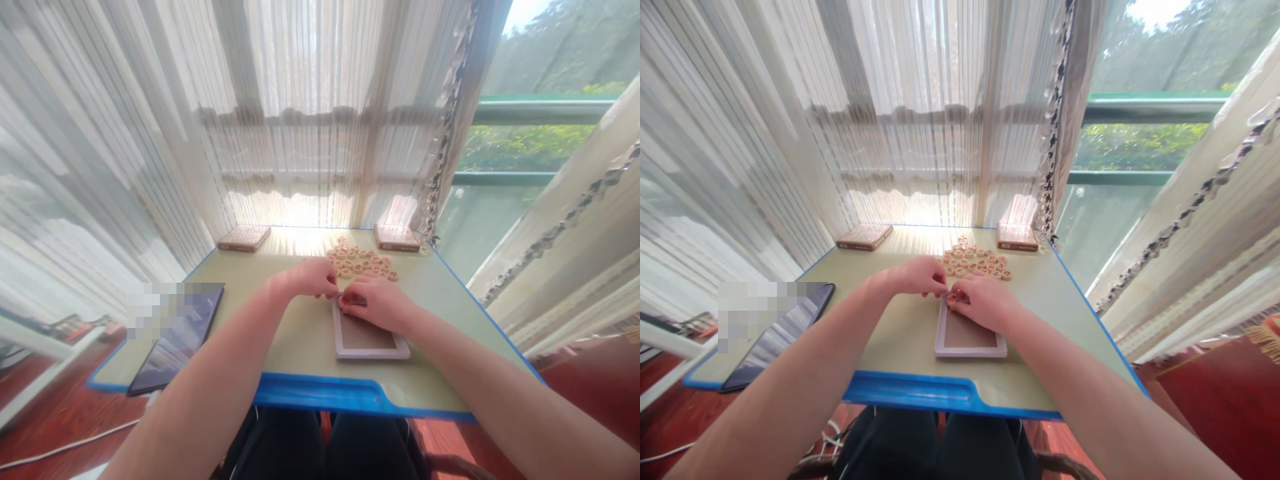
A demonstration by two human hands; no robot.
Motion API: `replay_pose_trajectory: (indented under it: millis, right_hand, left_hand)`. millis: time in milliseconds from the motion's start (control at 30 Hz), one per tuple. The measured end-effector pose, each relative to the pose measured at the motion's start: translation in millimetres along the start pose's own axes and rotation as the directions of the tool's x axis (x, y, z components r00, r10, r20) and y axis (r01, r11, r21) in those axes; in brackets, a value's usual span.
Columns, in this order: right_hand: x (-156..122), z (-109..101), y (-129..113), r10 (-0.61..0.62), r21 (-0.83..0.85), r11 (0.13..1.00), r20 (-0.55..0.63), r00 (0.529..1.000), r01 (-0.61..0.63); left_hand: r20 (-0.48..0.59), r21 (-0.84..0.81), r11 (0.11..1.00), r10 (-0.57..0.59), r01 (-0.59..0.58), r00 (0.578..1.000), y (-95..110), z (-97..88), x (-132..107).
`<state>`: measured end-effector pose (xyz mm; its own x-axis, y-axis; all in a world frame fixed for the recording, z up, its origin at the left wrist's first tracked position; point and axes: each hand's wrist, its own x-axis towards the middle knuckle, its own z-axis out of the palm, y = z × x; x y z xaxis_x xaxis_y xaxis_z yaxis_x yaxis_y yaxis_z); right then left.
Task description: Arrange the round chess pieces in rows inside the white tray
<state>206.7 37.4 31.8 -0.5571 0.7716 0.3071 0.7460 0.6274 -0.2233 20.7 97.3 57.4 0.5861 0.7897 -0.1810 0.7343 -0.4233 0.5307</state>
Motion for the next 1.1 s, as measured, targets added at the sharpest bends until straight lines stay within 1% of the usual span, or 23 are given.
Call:
replay_pose_trajectory:
  millis: [133, 300, 367, 467, 567, 700, 767, 967, 1033, 1100]
  right_hand:
    - [-1.3, -2.6, -0.8, -0.058, -0.006, 0.998, -0.003, 0.998, 0.058]
    - [-0.6, -2.4, -1.0, -0.047, -0.026, 0.999, -0.007, 0.999, 0.047]
    - [0.5, -3.0, -3.5, -0.043, -0.029, 0.999, -0.003, 0.999, 0.043]
    - [1.5, -5.1, -7.8, -0.049, -0.047, 0.998, 0.002, 0.999, 0.049]
    - [1.4, -6.5, -9.5, -0.060, -0.055, 0.997, -0.012, 0.998, 0.059]
    - [2.2, -4.4, -6.2, -0.061, -0.051, 0.997, 0.003, 0.998, 0.061]
    - [3.4, -2.5, -3.2, -0.052, -0.044, 0.998, 0.009, 0.999, 0.053]
    - [5.7, -1.1, 7.5, -0.012, 0.014, 1.000, 0.028, 1.000, 0.012]
    - [5.6, -2.2, 9.9, 0.005, 0.022, 1.000, 0.015, 1.000, -0.006]
    - [5.7, -3.0, 10.8, 0.024, 0.018, 1.000, -0.003, 1.000, -0.024]
  left_hand:
    - [0.018, -0.054, 0.998, 0.024, -0.023, 1.000, -2.3, 2.1, 1.2]
    - [0.040, -0.155, 0.987, 0.043, -0.037, 0.998, -6.2, 2.5, 2.7]
    - [0.050, -0.202, 0.979, 0.019, -0.009, 0.999, -7.6, 3.3, 3.8]
    - [0.092, -0.280, 0.958, -0.033, 0.058, 0.995, -9.2, 4.5, 5.7]
    - [0.123, -0.319, 0.946, -0.020, 0.059, 0.992, -11.5, 5.6, 8.1]
    - [0.095, -0.322, 0.947, 0.019, 0.013, 0.995, -16.2, 8.8, 11.6]
    - [0.073, -0.310, 0.951, 0.019, 0.004, 0.997, -17.5, 10.4, 12.5]
    - [-0.019, -0.289, 0.956, -0.047, 0.039, 0.999, -15.8, 8.7, 10.4]
    - [-0.057, -0.281, 0.958, -0.067, 0.048, 0.996, -15.4, 7.6, 10.1]
    - [-0.079, -0.264, 0.964, -0.063, 0.041, 0.995, -15.6, 7.3, 10.7]
